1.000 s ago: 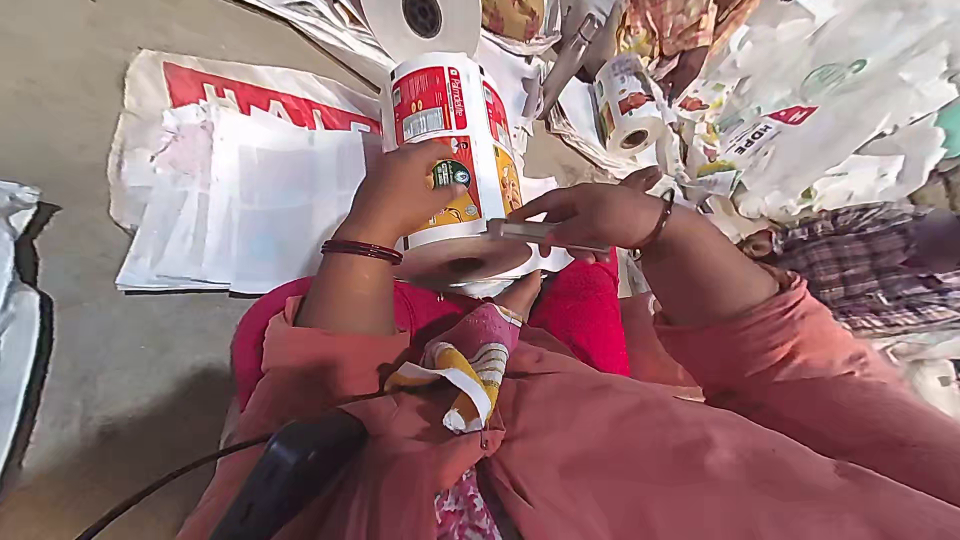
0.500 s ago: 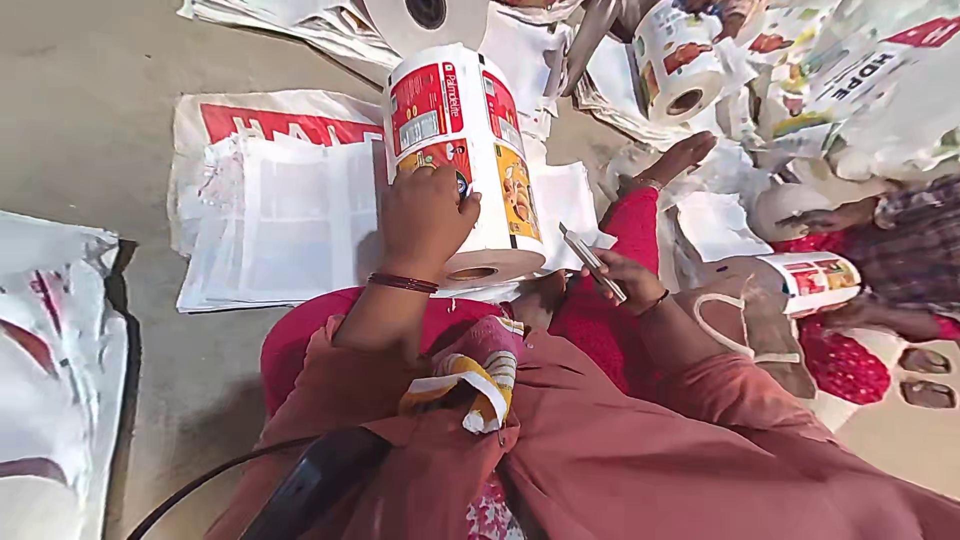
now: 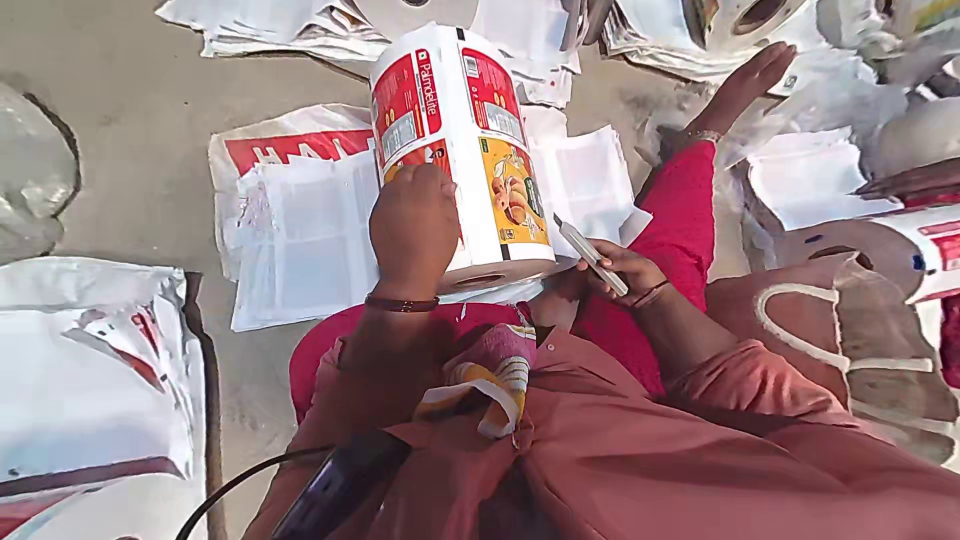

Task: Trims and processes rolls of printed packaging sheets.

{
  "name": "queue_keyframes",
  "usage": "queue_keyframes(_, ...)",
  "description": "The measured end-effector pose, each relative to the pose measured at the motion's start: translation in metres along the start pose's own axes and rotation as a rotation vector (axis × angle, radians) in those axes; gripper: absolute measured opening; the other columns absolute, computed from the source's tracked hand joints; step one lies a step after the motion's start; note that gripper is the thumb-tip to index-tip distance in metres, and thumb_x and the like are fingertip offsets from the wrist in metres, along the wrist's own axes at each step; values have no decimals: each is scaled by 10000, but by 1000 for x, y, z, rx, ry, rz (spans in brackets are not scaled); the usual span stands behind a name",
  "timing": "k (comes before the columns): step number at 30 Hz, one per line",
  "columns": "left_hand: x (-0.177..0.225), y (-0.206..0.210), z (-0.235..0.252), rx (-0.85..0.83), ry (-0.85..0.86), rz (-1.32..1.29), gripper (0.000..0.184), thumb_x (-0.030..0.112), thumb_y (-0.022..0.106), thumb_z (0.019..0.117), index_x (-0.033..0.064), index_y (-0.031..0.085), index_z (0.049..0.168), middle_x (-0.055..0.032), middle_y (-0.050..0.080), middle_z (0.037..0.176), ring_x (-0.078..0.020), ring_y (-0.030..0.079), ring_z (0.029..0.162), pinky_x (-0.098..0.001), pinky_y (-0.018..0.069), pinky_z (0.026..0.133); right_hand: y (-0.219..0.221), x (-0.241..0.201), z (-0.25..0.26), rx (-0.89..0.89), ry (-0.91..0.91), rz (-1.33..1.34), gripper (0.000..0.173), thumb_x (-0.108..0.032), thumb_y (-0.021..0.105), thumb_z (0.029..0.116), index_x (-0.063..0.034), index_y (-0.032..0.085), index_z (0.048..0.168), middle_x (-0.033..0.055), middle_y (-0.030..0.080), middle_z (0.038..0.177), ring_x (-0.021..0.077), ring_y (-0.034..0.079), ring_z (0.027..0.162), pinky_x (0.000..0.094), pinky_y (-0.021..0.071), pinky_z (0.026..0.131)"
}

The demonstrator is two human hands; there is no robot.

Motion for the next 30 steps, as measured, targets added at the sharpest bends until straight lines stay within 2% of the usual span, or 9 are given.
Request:
queue_keyframes(5,-41,-26,6,59,-121,-80,377,228,410,1096,-56,628,1213,-298,620,1250,-441,596,1213,-601,458,1033,-4,0,3,14,-11,21,501,-340,728,899,-200,593,1361,44,728,1048,40,604,553,170,511,476)
queue_keyframes(11,-178,-72,-3,259,-531,-48,451,300,429,1086,-65,604,1285,-329,597,1306,-464,555,1276,-637,397,1088,-12,1,8,56,-15,56,548,-367,785,847,-225,608,1346,58,738,1042,49,617,566,174,513,485)
queue_keyframes(16,-295,-25,-37,40,-953,178,424,249,520,1016,-115,614,1212,-355,622,1256,-510,607,1202,-690,477,967,-18,1,10,101,-17,58,548,-326,771,833,-217,602,1343,79,737,1031,66,622,554,187,518,477)
queue_keyframes(18,-306,-7,-40,1,-978,152,525,251,628,944,-148,550,1277,-407,538,1333,-568,555,1233,-728,465,964,-17,1,8,109,-32,48,529,-335,743,841,-232,609,1343,71,736,1022,59,612,549,182,507,473)
queue_keyframes(20,-276,-7,-25,12,-832,31,696,368,668,969,-117,460,1423,-417,431,1451,-584,446,1344,-728,398,1049,-16,0,6,116,-48,51,520,-336,719,848,-237,608,1346,64,732,1014,57,605,546,180,499,468)
queue_keyframes(22,-224,-14,3,57,-477,-134,642,382,631,1010,-68,480,1441,-370,426,1488,-530,430,1383,-676,368,1113,-17,-2,4,114,-64,68,523,-340,723,854,-231,603,1351,60,736,1019,60,620,556,184,520,475)
queue_keyframes(24,-157,-14,21,25,-69,-302,493,341,566,1045,-18,552,1383,-273,417,1547,-396,417,1441,-548,380,1164,-16,-5,2,130,-74,58,495,-316,673,870,-218,590,1348,49,729,1034,55,616,562,180,517,479)
queue_keyframes(26,-88,-7,16,-42,305,-368,443,390,546,1015,29,652,1248,-218,414,1569,-359,400,1459,-537,369,1173,-16,-5,1,138,-86,52,463,-273,620,894,-201,582,1349,49,740,1035,59,629,570,179,522,485)
queue_keyframes(30,-20,11,-7,-130,616,-357,472,566,582,960,164,723,1166,-164,450,1568,-373,299,1525,-587,265,1227,-17,-5,1,196,-71,-45,444,-265,549,923,-200,558,1362,23,739,1054,31,608,565,159,492,467)
Point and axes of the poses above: each hand's wrist, its own z-axis towards the middle knuckle, its own y-axis out of the palm, x = y × z, the point moved 10 cm from there along z, towards the middle knuckle
